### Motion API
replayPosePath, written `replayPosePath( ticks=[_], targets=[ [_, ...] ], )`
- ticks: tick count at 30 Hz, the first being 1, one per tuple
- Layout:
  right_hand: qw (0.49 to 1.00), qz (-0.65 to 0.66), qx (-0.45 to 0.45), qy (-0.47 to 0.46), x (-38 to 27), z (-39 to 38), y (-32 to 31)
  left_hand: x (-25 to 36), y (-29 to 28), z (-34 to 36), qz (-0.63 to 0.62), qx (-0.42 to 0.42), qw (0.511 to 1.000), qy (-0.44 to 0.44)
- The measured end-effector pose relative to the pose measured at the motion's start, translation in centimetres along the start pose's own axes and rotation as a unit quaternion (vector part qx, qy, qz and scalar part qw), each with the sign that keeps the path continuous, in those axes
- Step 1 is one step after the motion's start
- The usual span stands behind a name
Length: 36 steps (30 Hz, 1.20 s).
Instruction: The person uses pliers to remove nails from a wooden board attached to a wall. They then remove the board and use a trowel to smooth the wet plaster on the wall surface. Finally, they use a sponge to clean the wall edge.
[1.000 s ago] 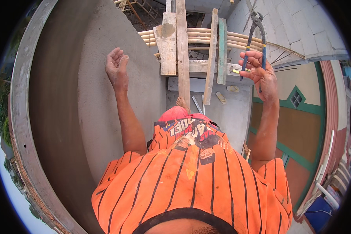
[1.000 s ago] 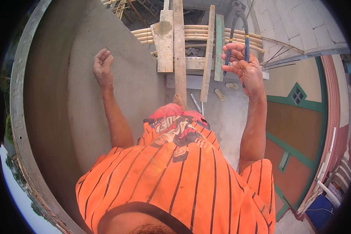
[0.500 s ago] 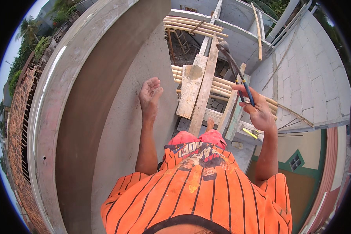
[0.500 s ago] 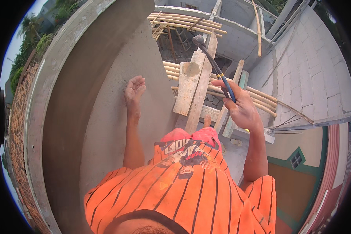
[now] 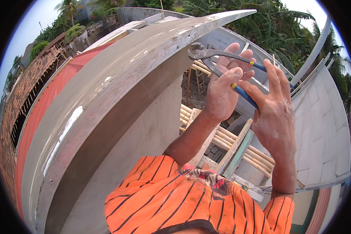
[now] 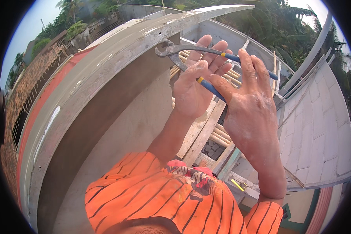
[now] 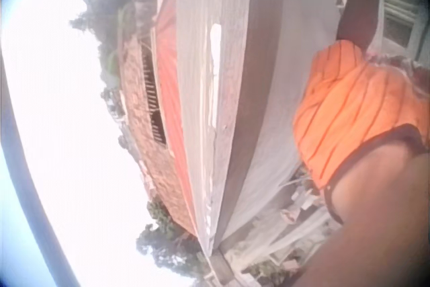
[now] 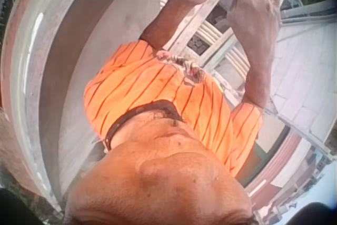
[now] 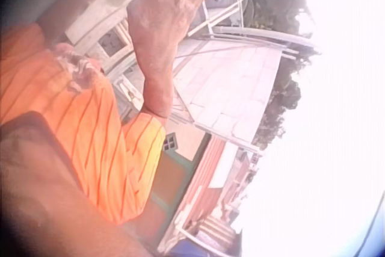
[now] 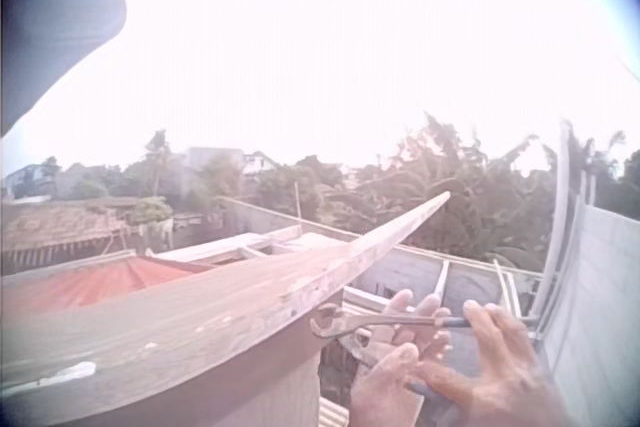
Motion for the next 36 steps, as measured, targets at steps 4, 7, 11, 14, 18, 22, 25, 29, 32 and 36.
replayPosePath(
  ticks=[4, 7, 11, 14, 18, 22, 25, 29, 32, 36],
  targets=[
    [0.998, -0.034, 0.007, -0.043, -1.2, 0.7, -0.6, 1.1, 0.9, 0.9, -0.034, -0.004, 0.999, 0.03],
    [0.998, -0.047, 0.005, -0.043, -1.1, 1.0, -0.4, 0.9, 0.9, 1.3, -0.063, -0.005, 0.998, 0.023],
    [0.998, -0.048, 0.017, -0.048, -1.7, 1.2, -1.1, 1.3, 1.3, 1.8, -0.078, -0.009, 0.997, 0.025],
    [0.996, -0.063, 0.02, -0.065, -1.9, 1.3, -1.5, 1.2, 1.5, 1.9, -0.105, -0.005, 0.994, 0.03],
    [0.993, -0.076, 0.016, -0.083, -2.5, 1.1, -1.5, 1.2, 1.3, 1.7, -0.141, -0.005, 0.99, 0.03],
    [0.99, -0.11, 0.022, -0.084, -2.4, 0.8, -1.6, 1.2, 2.0, 1.5, -0.197, 0.014, 0.98, 0.017],
    [0.988, -0.111, 0.023, -0.104, -3.2, 0.9, -1.9, 2.0, 1.9, 1.6, -0.215, 0.004, 0.976, 0.029],
    [0.986, -0.117, 0.031, -0.112, -3.2, 1.0, -1.7, 1.9, 2.0, 1.6, -0.216, -0.002, 0.975, 0.054],
    [0.983, -0.124, 0.045, -0.126, -3.5, 0.9, -1.9, 2.2, 1.8, 1.6, -0.21, -0.01, 0.976, 0.058],
    [0.972, -0.149, 0.035, -0.176, -3.9, 1.7, -1.6, 2.4, 1.0, 1.8, -0.18, -0.019, 0.981, 0.07]
  ],
)
Point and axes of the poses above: each hand's wrist, its own z-axis towards the middle knuckle, its own y-axis out of the palm, x = y × z, the point moved 7 cm from there along z, towards the middle knuckle, and after that the axes turned 12 degrees about y, right-handed, at the moved point
